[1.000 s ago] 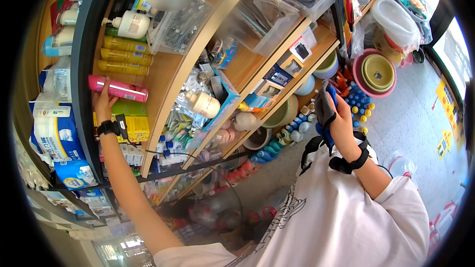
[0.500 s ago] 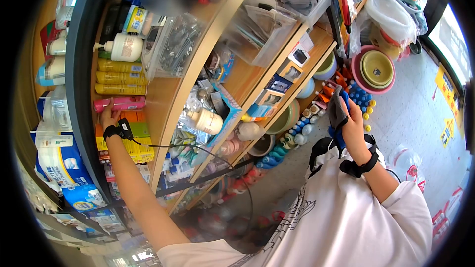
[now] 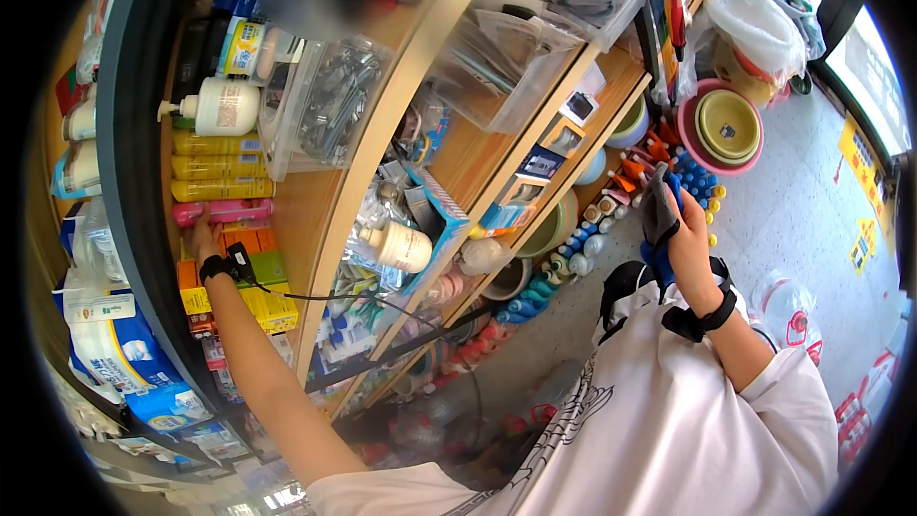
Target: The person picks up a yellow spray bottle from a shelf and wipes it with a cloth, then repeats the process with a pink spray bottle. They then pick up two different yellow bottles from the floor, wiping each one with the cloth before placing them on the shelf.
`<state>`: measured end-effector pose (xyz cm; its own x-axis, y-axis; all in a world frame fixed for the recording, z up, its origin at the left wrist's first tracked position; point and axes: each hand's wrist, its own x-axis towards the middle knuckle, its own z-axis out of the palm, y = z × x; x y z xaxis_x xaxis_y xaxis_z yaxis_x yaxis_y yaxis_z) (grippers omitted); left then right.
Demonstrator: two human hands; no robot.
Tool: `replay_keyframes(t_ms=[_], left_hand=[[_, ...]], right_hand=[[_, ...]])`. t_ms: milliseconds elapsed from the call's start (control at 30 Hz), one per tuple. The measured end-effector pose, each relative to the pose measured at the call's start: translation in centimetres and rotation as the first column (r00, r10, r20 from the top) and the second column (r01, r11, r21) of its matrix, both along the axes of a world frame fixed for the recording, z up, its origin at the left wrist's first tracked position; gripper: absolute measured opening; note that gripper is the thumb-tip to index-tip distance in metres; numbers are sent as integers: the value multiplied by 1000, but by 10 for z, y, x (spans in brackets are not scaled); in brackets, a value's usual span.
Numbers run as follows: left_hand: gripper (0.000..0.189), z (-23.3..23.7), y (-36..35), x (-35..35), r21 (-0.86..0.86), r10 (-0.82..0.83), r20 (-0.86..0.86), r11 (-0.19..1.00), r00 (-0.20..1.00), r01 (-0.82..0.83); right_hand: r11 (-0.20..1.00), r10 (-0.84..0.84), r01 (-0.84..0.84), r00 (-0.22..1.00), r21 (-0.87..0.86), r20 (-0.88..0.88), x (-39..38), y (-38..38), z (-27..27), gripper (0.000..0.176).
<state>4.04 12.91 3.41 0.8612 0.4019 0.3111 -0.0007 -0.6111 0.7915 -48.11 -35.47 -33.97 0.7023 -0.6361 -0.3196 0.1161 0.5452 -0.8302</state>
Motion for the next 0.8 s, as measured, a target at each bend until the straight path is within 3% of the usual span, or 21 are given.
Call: replay_keyframes(t_ms=[67, 200, 300, 367, 400, 467, 600, 700, 767, 800], left_hand=[[77, -2, -21, -21, 52, 13, 77, 998, 997, -17], [73, -3, -28, -30, 83, -28, 36, 996, 999, 25], [60, -3, -1, -9, 137, -44, 172, 990, 984, 20], [49, 2, 32, 18, 409, -118, 356, 912, 927, -41], [49, 3, 28, 14, 407, -119, 358, 913, 926, -40], [45, 4, 9, -7, 602, -91, 408, 774, 908, -193], [28, 0, -14, -29, 649, -158, 524, 710, 837, -272], [40, -7, -19, -30, 641, -13, 501, 677, 865, -361], [39, -24, 1, -2, 591, 250, 268, 719, 930, -364], [39, -36, 0, -3, 593, 250, 269, 718, 930, -365]], right_hand=[[1000, 1, -1, 1000, -13, 4, 4, -1, -1, 27], [1000, 7, -7, 999, -3, 37, 8, -1, -1, 28], [999, 46, -47, 996, 5, 74, 9, -2, -4, 32], [999, 51, -50, 997, -14, 53, 9, -2, -1, 32], [998, 52, -51, 998, -29, 31, 9, -2, -1, 32], [998, 48, -46, 998, -32, 40, 9, -3, -5, 32], [997, 21, -19, 1000, -72, 23, 8, -3, -16, 31], [999, 0, 2, 999, -35, 50, 7, -3, -7, 30], [1000, -12, 13, 999, -19, 48, 7, -3, -6, 29], [1000, -23, 24, 999, -4, 43, 6, -2, -6, 29]])
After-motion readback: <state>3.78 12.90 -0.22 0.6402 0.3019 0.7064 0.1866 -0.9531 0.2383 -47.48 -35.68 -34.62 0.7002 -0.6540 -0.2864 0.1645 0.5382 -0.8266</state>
